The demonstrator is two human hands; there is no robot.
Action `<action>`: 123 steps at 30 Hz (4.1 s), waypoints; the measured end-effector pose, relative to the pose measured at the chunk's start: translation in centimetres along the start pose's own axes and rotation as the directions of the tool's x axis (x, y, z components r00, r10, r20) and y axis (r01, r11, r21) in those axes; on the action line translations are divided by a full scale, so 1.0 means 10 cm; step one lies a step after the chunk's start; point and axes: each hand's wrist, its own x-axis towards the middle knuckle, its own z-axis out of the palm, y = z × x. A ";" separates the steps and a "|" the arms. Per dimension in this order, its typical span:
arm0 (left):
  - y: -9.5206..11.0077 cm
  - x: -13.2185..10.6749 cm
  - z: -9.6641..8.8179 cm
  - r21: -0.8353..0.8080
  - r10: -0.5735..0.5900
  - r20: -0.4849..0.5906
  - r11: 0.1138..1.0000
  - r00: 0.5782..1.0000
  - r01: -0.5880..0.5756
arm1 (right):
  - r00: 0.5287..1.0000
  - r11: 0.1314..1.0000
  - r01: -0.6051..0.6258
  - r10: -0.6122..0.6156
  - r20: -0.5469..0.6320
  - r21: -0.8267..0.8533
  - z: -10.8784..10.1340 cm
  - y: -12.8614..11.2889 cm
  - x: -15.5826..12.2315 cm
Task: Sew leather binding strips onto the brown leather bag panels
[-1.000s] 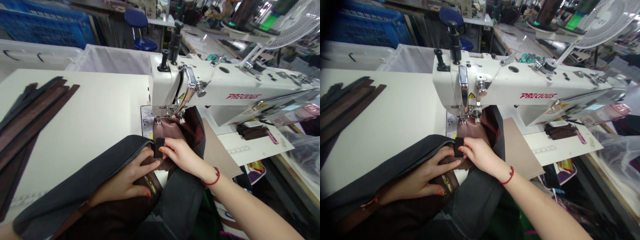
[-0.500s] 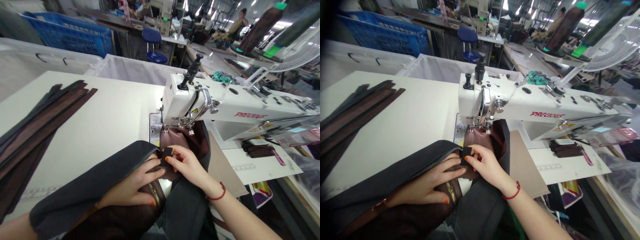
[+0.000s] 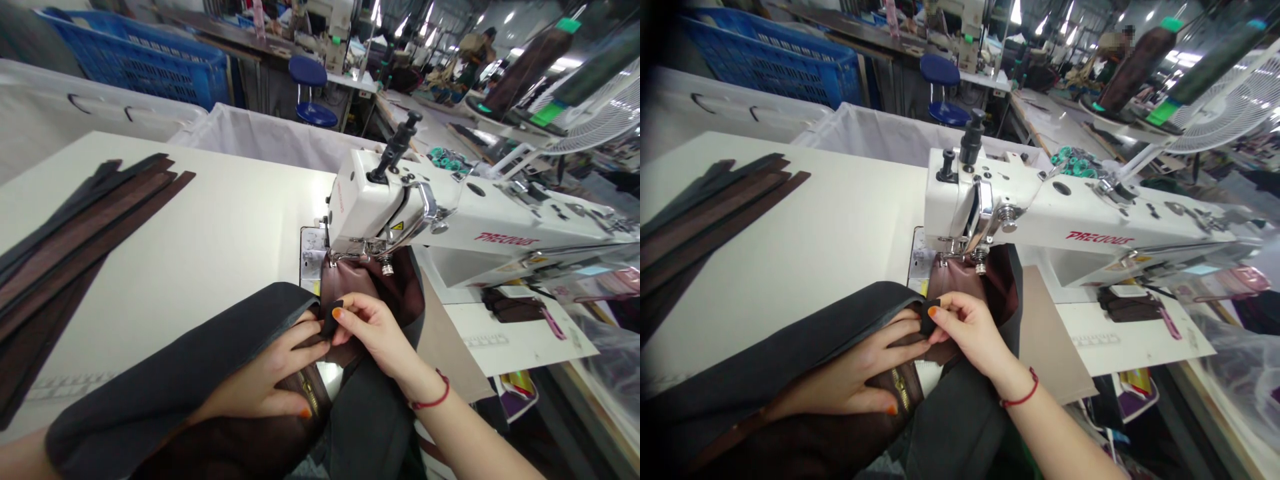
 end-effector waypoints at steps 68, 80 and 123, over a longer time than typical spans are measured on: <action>0.41 0.52 -0.13 -0.489 -0.614 -0.254 0.748 0.747 0.449 | 0.986 0.985 0.167 -0.167 -0.012 -0.038 0.03 0.15 -0.03; 0.38 0.50 -0.12 -0.520 -0.615 -0.226 0.732 0.755 0.441 | 0.985 0.980 0.159 -0.165 -0.045 -0.122 0.06 0.19 -0.04; 0.34 0.39 -0.22 -0.562 -0.519 -0.082 0.730 0.851 0.390 | 0.982 0.966 0.184 -0.189 -0.010 -0.180 0.07 0.18 -0.09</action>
